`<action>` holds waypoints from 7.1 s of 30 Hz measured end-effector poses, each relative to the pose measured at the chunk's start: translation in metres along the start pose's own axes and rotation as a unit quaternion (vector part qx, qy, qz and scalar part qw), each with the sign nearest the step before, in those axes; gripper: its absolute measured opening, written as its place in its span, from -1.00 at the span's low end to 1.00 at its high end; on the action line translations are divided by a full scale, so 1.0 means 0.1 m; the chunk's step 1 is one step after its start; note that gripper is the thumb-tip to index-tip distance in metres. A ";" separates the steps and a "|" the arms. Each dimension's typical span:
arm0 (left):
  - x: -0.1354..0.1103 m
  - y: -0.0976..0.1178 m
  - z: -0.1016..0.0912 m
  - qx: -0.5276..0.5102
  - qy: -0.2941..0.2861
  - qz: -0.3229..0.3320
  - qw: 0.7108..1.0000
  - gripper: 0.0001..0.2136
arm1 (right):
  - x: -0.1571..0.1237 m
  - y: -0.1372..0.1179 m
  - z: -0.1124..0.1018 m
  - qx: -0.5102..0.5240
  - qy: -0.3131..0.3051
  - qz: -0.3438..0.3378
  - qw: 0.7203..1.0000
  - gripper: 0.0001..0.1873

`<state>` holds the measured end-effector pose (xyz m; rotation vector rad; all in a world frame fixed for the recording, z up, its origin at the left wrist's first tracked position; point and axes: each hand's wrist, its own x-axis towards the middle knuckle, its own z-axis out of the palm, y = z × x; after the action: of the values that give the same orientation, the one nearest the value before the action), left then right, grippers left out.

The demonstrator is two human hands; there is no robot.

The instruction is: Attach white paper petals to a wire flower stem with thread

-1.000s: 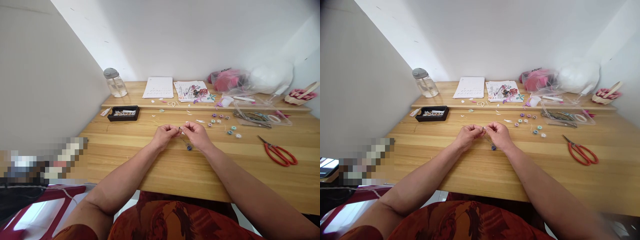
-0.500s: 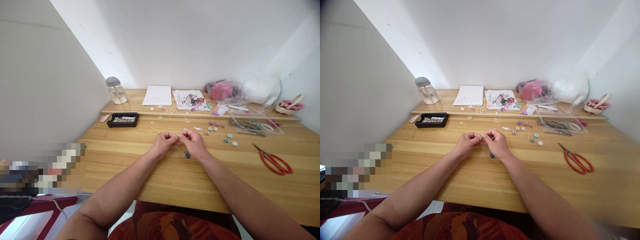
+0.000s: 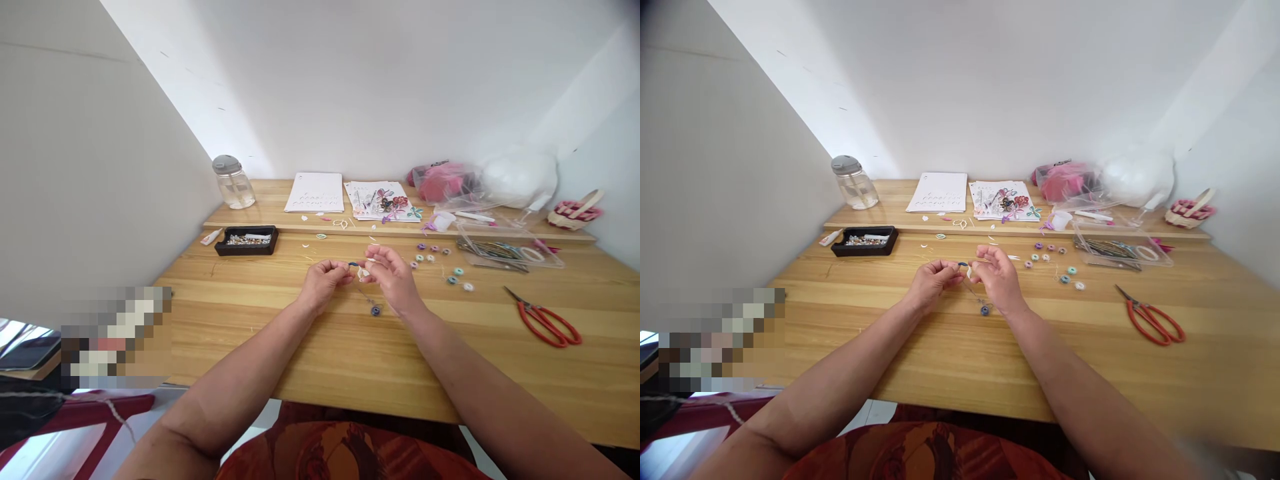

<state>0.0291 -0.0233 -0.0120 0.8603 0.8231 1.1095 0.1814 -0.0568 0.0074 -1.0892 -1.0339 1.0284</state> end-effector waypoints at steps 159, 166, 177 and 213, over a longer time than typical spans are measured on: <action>-0.08 0.15 -0.03 0.091 -0.072 -0.046 0.992 -0.65 | -0.04 0.11 -0.03 -0.279 -0.030 -0.159 0.946 -0.89; -0.08 0.17 -0.01 0.078 -0.053 -0.055 0.994 -0.70 | -0.05 0.08 -0.02 -0.286 -0.029 -0.164 0.944 -0.89; -0.09 0.16 -0.01 0.089 -0.129 -0.122 0.980 -0.64 | -0.04 0.09 -0.03 -0.287 -0.031 -0.163 0.943 -0.91; -0.13 0.19 0.01 0.133 -0.129 -0.106 0.977 -0.61 | -0.05 0.12 -0.05 -0.295 -0.043 -0.206 0.932 -0.92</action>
<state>0.0193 -0.0318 0.0073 1.0875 0.8329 0.6921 0.1840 -0.0605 -0.0057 -1.2305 -1.6247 0.4281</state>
